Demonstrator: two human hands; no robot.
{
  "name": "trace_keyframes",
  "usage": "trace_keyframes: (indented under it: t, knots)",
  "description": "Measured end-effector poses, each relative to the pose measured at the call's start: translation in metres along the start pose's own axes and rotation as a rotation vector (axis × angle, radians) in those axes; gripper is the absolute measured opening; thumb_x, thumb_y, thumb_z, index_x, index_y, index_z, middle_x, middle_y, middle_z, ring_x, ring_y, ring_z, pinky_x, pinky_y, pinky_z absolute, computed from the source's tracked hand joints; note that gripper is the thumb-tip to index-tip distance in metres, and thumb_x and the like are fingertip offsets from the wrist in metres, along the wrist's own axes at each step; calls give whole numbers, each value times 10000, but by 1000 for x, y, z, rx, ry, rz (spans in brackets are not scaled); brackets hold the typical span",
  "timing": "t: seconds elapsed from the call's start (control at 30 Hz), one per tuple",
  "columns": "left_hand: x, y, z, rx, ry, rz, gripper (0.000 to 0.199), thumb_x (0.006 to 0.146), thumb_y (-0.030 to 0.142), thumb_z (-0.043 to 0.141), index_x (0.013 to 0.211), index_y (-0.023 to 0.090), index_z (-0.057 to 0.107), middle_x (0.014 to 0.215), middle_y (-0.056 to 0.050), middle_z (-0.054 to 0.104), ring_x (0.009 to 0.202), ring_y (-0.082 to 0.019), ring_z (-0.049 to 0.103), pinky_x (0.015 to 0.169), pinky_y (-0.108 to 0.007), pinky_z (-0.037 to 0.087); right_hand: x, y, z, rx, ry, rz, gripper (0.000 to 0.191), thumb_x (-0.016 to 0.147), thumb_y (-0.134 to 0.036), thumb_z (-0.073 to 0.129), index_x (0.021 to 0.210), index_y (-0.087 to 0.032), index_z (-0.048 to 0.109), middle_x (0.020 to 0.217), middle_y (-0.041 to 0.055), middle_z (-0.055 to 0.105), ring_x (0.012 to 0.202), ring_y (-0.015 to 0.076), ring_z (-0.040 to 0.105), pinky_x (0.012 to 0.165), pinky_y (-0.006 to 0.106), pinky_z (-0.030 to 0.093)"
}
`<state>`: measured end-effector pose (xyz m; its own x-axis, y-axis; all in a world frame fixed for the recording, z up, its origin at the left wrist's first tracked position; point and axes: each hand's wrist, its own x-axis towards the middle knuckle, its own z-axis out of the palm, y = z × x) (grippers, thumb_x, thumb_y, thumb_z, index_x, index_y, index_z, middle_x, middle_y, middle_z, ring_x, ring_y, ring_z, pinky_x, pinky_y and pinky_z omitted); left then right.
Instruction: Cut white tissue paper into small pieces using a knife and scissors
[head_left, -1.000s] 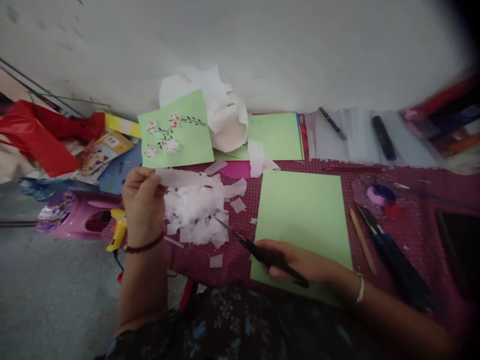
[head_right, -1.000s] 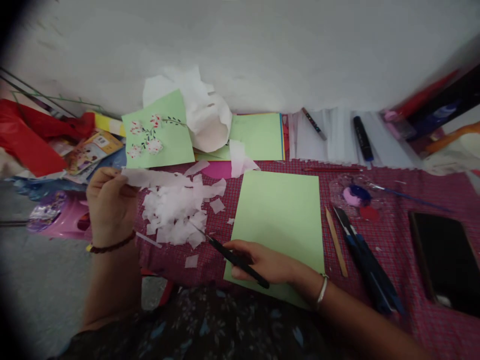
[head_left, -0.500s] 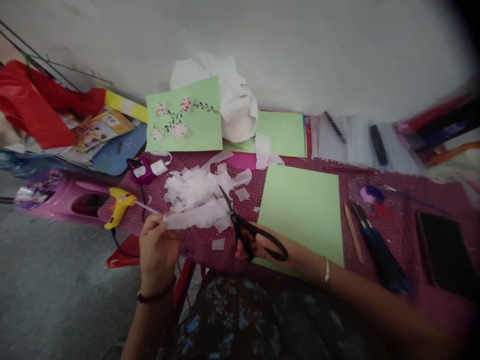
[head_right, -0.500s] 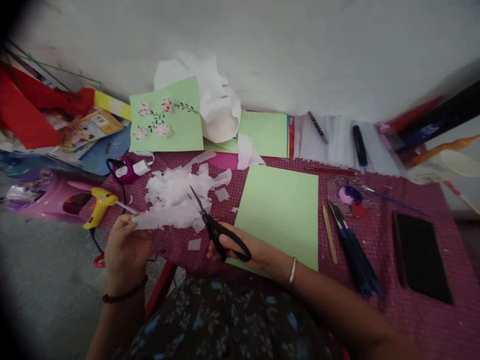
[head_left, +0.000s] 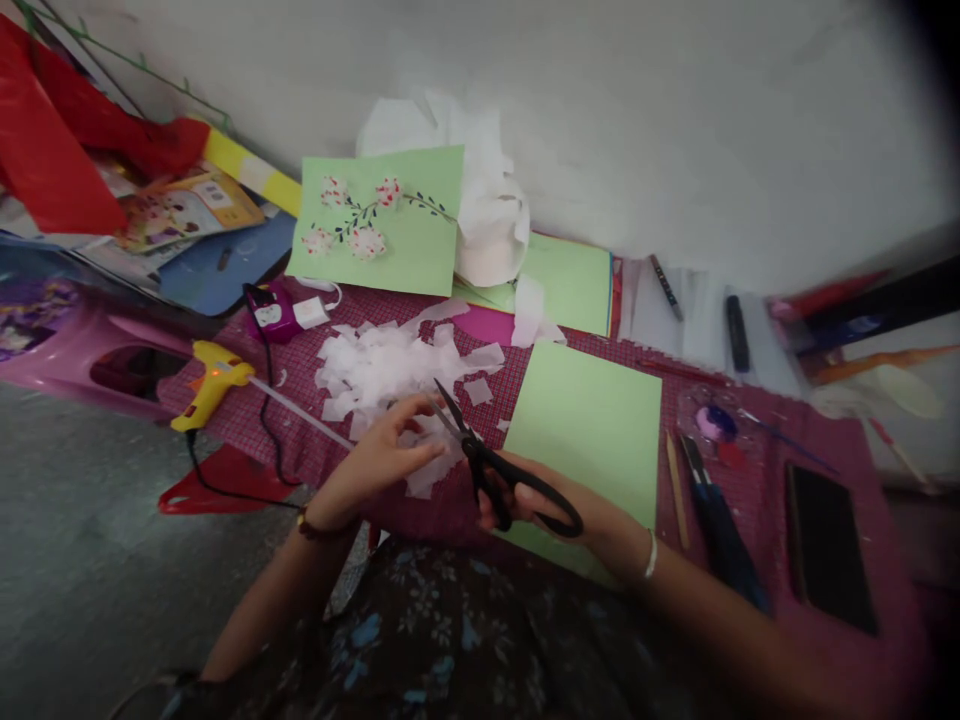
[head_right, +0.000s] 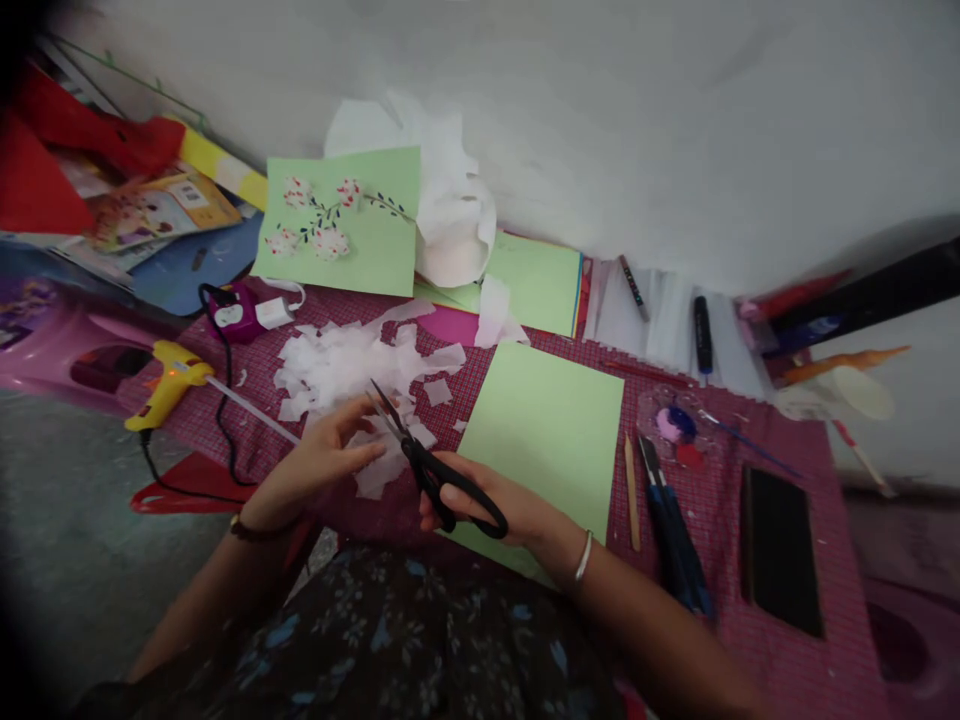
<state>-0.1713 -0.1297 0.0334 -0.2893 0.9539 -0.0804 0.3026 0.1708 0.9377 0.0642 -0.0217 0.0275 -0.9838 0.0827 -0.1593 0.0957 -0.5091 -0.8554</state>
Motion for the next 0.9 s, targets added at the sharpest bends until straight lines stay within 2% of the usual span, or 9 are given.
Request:
trace_keyframes:
  t: [0.07,0.17,0.23,0.33,0.43,0.6,0.8,0.9]
  knots:
    - [8,3,2,105,-84,93,354,748,216,667,1102,220,659,1120,-60,680,994,-221,613,873,-355,494,-2,-6,-4,-25,8,1,606,861,-632,604,1217,-150,512,1006,91,583,870,178,608,767,317,488]
    - [17,7,1,230,-67,197,295,759,184,622,1049,216,668,1078,-60,680,1017,-227,603,911,-375,465,-11,-24,-9,-122,67,-21,617,861,-649,587,1213,-147,524,996,97,587,880,195,595,805,349,492]
    - [22,9,0,306,-20,207,208,783,199,599,978,198,671,998,-65,682,976,-230,603,892,-383,457,-24,-38,-13,-194,151,-21,621,867,-659,565,1226,-155,526,1015,107,588,904,217,588,843,382,493]
    - [28,12,3,465,-23,188,87,829,218,565,805,187,643,830,-52,657,845,-221,588,797,-365,448,-46,-52,-15,-304,280,10,646,884,-655,540,1318,-179,494,1048,118,594,953,243,587,868,395,489]
    - [32,15,14,694,-82,198,129,853,234,556,752,184,619,816,-65,646,807,-227,571,762,-366,430,-64,-51,-12,-408,323,31,675,891,-650,534,1374,-183,465,1037,113,604,930,233,593,848,377,492]
    - [30,18,32,1014,-137,215,166,809,340,659,804,185,601,901,-114,642,897,-294,574,738,-388,426,-80,-41,-3,-436,366,164,698,862,-607,612,1390,-177,456,1005,97,602,935,225,595,855,373,498]
    - [32,24,34,1062,-133,149,227,781,321,684,923,181,574,965,-124,644,929,-316,576,741,-401,427,-99,-35,-5,-421,307,284,692,848,-563,638,1387,-155,488,1051,116,623,920,236,601,855,390,503]
    - [42,24,37,994,-184,181,212,781,308,664,933,180,588,977,-116,642,911,-292,575,771,-401,430,-103,-33,-3,-383,304,291,660,834,-549,656,1361,-171,535,1116,124,638,963,254,605,871,396,503]
